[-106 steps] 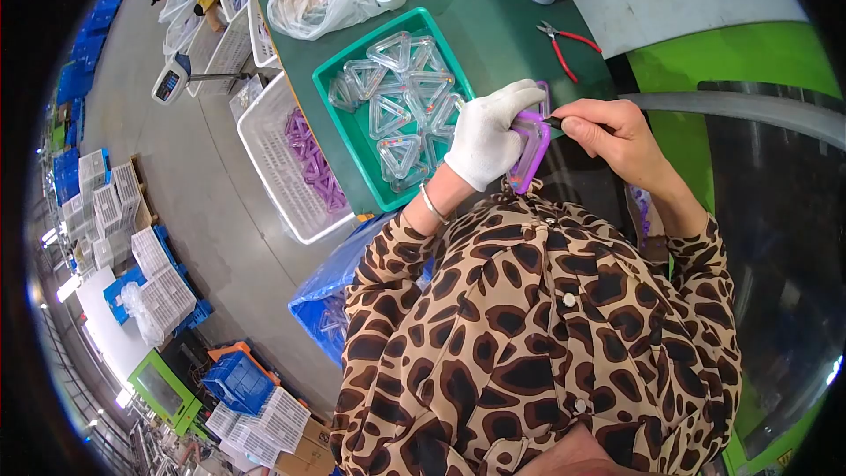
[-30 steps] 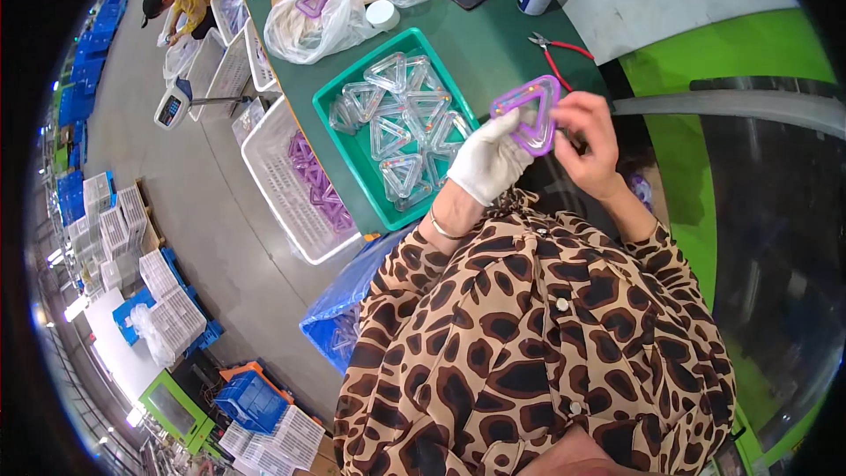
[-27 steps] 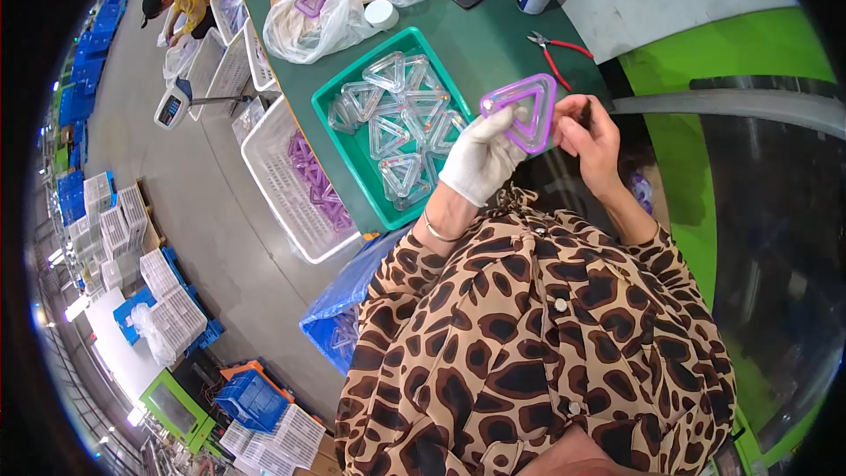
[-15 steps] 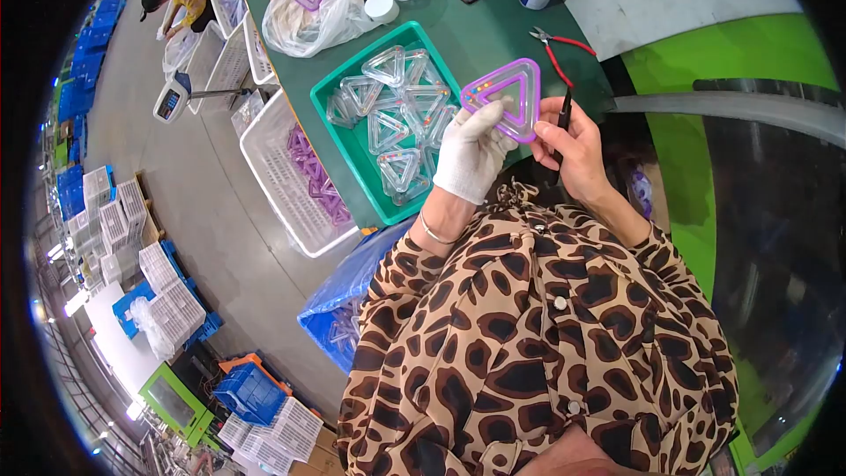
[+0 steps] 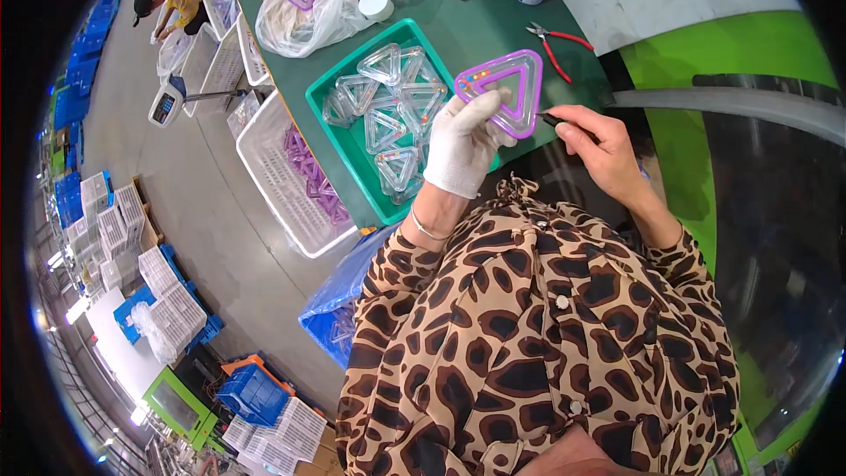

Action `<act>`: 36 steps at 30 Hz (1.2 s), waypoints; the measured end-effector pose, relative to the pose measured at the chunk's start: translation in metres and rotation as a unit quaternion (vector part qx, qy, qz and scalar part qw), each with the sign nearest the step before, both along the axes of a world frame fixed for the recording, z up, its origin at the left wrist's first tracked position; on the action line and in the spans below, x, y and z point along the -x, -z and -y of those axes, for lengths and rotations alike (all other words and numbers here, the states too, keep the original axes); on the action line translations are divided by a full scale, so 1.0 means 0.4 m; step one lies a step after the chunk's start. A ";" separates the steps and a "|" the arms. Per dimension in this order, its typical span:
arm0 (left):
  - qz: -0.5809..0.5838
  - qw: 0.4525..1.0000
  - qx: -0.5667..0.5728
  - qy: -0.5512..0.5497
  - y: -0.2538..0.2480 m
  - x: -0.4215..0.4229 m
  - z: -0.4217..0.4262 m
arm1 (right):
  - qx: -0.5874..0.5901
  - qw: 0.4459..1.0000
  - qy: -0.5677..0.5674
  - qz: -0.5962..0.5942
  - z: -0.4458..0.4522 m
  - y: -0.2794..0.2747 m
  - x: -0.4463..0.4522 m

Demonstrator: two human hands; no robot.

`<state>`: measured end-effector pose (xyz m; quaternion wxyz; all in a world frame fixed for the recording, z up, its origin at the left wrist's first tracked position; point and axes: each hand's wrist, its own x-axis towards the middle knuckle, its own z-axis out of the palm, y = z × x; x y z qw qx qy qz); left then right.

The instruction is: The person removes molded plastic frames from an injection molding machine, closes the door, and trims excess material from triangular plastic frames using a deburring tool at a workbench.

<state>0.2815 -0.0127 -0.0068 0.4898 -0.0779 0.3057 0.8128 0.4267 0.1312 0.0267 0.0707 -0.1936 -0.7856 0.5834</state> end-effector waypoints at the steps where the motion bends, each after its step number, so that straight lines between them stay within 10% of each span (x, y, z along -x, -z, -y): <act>1: -0.003 1.000 -0.001 0.002 0.000 0.001 0.000 | 0.000 1.000 0.000 0.000 0.000 -0.002 0.000; 13: -0.015 1.000 0.027 -0.001 0.003 0.003 0.011 | -0.106 0.994 -0.019 -0.033 -0.002 -0.004 0.005; 17: 0.003 0.999 0.040 -0.016 -0.019 -0.002 0.004 | 0.031 0.965 -0.260 0.015 0.016 -0.018 -0.008; 21: -0.025 1.000 0.008 0.001 -0.016 0.006 0.006 | 0.146 0.989 0.010 0.023 0.003 -0.040 0.013; 36: -0.030 0.999 0.023 0.010 -0.032 -0.012 0.011 | 0.268 0.958 0.096 -0.029 0.023 -0.006 0.067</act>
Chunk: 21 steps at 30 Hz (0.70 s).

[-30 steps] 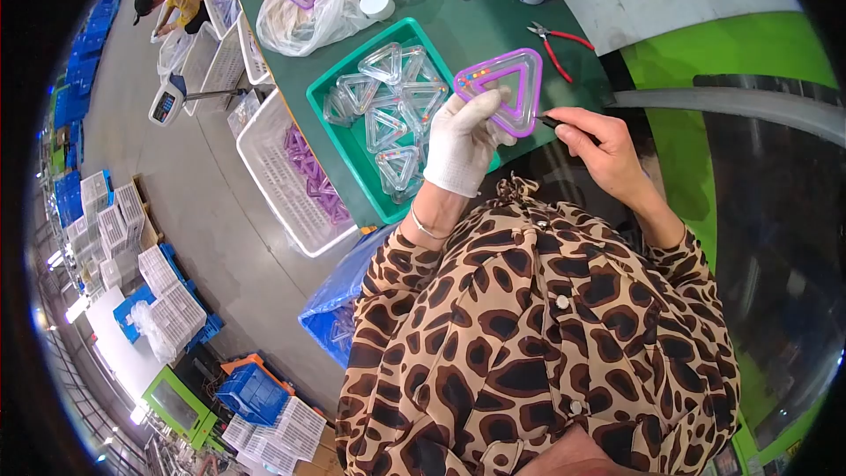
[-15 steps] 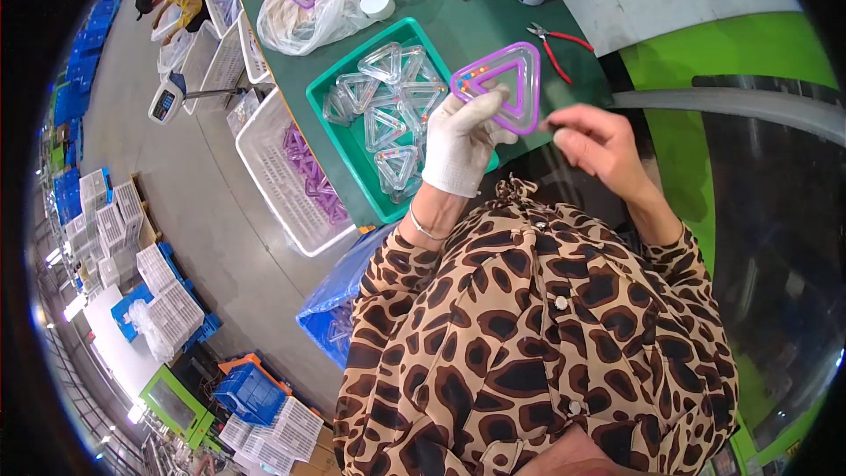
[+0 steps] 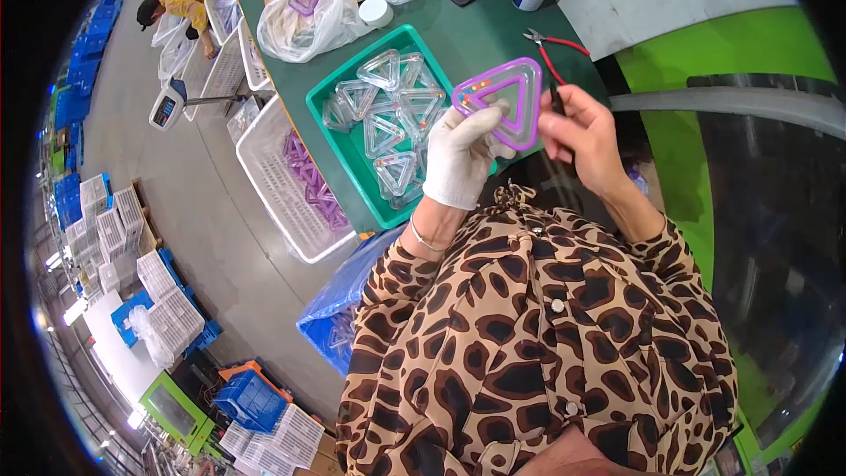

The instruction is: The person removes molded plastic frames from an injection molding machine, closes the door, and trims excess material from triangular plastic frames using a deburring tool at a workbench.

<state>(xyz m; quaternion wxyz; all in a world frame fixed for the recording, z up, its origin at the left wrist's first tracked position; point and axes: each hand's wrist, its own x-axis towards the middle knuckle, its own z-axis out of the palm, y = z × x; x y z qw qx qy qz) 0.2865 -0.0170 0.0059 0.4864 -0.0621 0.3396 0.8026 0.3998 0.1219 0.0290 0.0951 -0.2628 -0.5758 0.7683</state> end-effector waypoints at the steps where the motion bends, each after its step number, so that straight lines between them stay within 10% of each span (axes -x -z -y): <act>1: 0.002 1.000 0.005 0.009 -0.002 -0.004 0.000 | 0.007 1.000 0.030 -0.008 -0.013 0.007 0.006; 21: -0.121 0.990 0.017 0.070 0.005 0.017 -0.004 | 0.065 0.998 0.001 0.013 -0.051 0.028 0.030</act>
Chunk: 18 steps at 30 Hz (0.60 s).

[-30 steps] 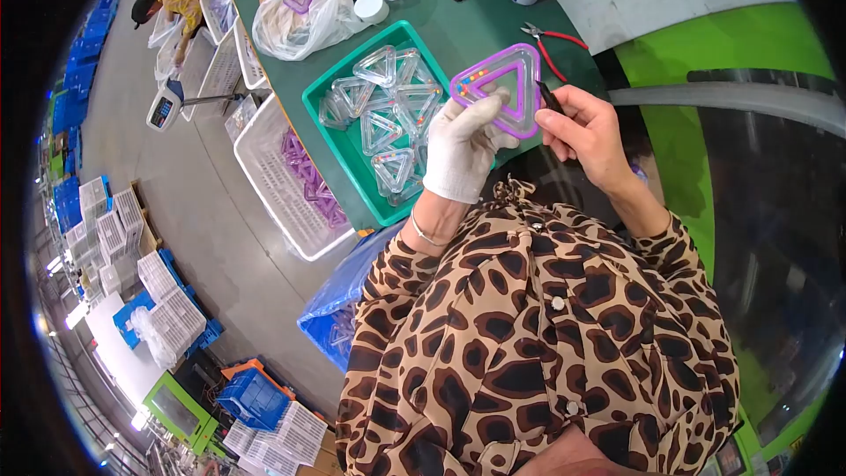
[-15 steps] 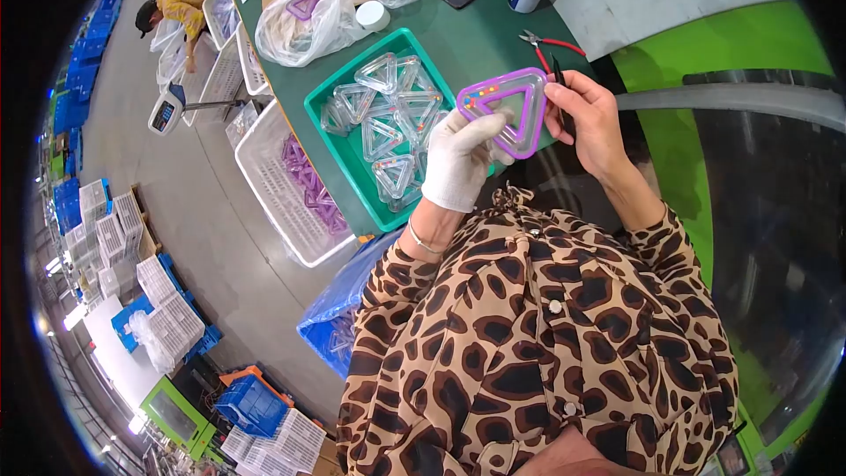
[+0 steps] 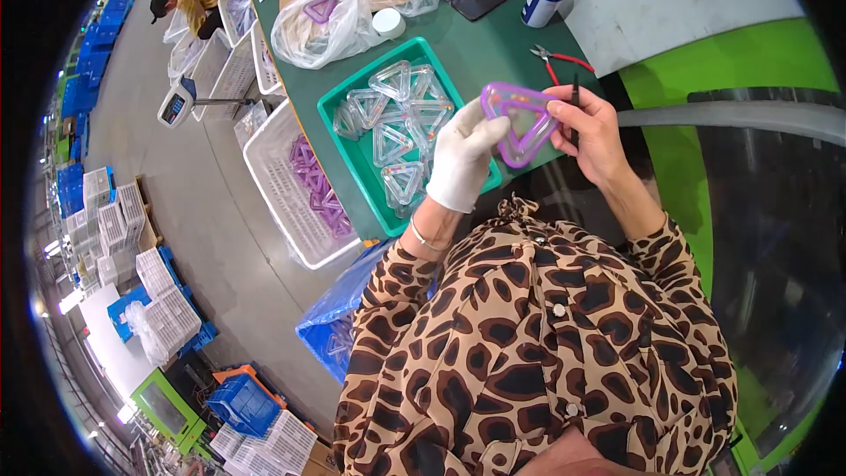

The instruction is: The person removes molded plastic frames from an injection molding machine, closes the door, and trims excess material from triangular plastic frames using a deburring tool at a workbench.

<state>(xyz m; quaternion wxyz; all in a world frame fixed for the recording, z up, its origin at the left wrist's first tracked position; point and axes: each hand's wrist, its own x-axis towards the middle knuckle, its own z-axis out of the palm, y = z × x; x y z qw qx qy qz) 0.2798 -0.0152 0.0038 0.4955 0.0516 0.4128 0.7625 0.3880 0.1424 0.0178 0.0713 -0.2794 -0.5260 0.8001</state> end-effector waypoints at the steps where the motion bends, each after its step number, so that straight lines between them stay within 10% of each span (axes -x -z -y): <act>1: 0.004 0.995 -0.066 -0.075 -0.012 -0.008 -0.007 | 0.020 0.998 0.057 -0.017 0.011 0.006 0.003; 18: 0.039 0.996 -0.030 -0.074 -0.014 -0.007 0.009 | 0.024 0.997 0.045 -0.063 0.050 0.010 -0.018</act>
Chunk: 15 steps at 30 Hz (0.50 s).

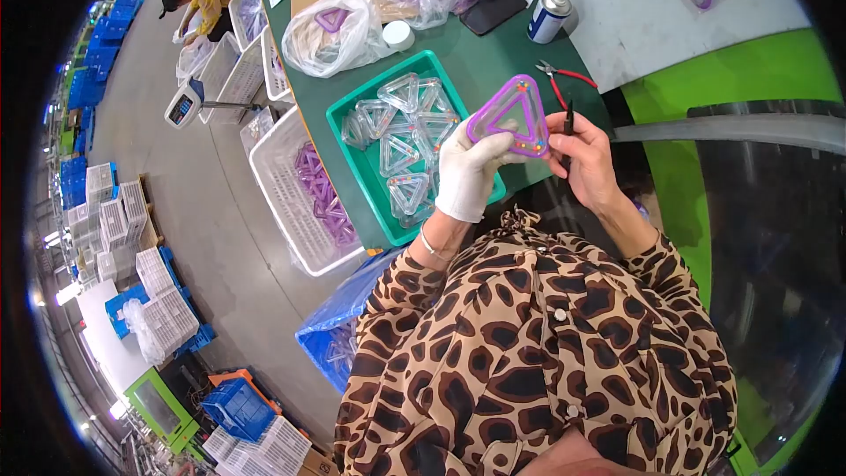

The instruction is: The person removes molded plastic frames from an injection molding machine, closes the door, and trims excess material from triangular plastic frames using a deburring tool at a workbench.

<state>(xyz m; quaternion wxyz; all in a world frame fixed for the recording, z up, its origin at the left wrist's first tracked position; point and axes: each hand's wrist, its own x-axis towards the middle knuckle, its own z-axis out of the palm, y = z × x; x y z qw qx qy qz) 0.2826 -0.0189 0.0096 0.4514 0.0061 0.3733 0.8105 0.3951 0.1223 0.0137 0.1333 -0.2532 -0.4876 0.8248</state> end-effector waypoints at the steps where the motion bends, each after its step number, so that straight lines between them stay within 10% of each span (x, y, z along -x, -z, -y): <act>1: -0.006 1.000 0.009 0.014 -0.003 0.003 0.001 | 0.000 1.000 0.002 0.000 -0.007 -0.002 0.005; 15: -0.121 0.987 0.099 0.029 -0.025 0.027 0.011 | -0.121 0.967 -0.181 0.132 -0.097 -0.048 0.075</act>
